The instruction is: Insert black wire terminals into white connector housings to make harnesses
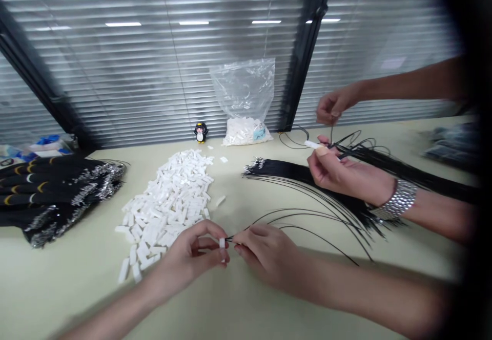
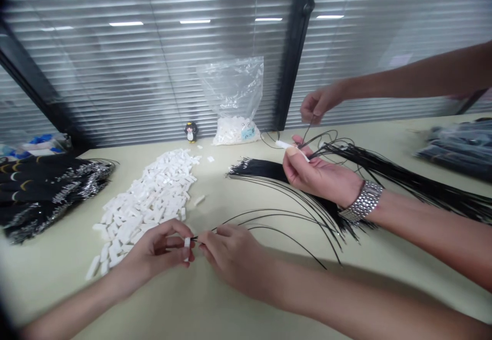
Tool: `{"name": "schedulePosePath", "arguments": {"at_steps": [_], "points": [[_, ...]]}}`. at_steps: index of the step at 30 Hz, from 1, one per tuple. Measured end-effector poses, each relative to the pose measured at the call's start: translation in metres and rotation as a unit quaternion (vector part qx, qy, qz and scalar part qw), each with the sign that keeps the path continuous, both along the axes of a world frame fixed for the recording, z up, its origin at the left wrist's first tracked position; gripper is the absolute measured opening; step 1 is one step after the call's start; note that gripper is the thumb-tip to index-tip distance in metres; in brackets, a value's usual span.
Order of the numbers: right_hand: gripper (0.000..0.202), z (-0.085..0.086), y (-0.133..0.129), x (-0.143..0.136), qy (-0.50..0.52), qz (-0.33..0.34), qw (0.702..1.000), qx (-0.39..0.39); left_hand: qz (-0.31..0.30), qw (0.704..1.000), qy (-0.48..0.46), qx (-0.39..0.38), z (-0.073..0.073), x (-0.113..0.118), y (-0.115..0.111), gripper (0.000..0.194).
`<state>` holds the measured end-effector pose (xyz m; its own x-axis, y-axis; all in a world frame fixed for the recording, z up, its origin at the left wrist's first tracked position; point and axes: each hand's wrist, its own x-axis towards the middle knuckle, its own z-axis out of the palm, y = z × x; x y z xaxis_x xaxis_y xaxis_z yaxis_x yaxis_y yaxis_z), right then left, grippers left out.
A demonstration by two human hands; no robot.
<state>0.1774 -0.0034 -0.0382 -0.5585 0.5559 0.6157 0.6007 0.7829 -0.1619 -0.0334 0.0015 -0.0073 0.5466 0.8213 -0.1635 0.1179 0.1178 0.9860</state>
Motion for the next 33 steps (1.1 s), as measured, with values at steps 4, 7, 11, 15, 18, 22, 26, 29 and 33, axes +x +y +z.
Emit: {"name": "schedulePosePath", "arguments": {"at_steps": [4, 7, 11, 15, 18, 22, 26, 29, 33], "points": [[0.009, -0.003, 0.002, 0.000, -0.009, -0.004, 1.000, -0.001, 0.001, 1.000, -0.001, -0.004, -0.002, -0.001, 0.001, 0.022], [0.010, -0.005, 0.003, -0.001, -0.017, -0.006, 1.000, -0.002, 0.013, 1.000, 0.002, -0.001, -0.002, -0.001, 0.001, 0.020], [0.011, -0.001, 0.000, -0.002, -0.014, -0.007, 1.000, -0.015, 0.024, 1.000, -0.004, -0.020, -0.001, 0.000, 0.002, 0.017], [0.015, 0.016, 0.010, 0.005, 0.028, -0.040, 0.998, -0.039, 0.034, 0.999, 0.003, -0.041, 0.001, 0.000, 0.002, 0.017], [0.019, 0.023, 0.038, 0.024, 0.054, -0.117, 0.990, -0.056, 0.037, 0.999, 0.014, -0.037, 0.003, 0.000, 0.002, 0.017], [0.035, 0.011, 0.084, 0.059, 0.006, -0.186, 0.979, -0.079, 0.034, 0.999, 0.008, -0.035, 0.002, 0.001, 0.003, 0.017], [0.051, -0.010, 0.105, 0.076, -0.070, -0.214, 0.967, -0.122, 0.025, 0.999, 0.010, -0.037, 0.001, 0.000, 0.004, 0.016], [0.049, -0.018, 0.104, 0.076, -0.109, -0.214, 0.960, -0.143, 0.022, 0.999, 0.016, -0.034, 0.001, -0.001, 0.004, 0.016], [0.049, -0.018, 0.102, 0.072, -0.136, -0.210, 0.955, -0.158, 0.017, 0.999, 0.021, -0.033, 0.002, -0.002, 0.003, 0.017]]}}
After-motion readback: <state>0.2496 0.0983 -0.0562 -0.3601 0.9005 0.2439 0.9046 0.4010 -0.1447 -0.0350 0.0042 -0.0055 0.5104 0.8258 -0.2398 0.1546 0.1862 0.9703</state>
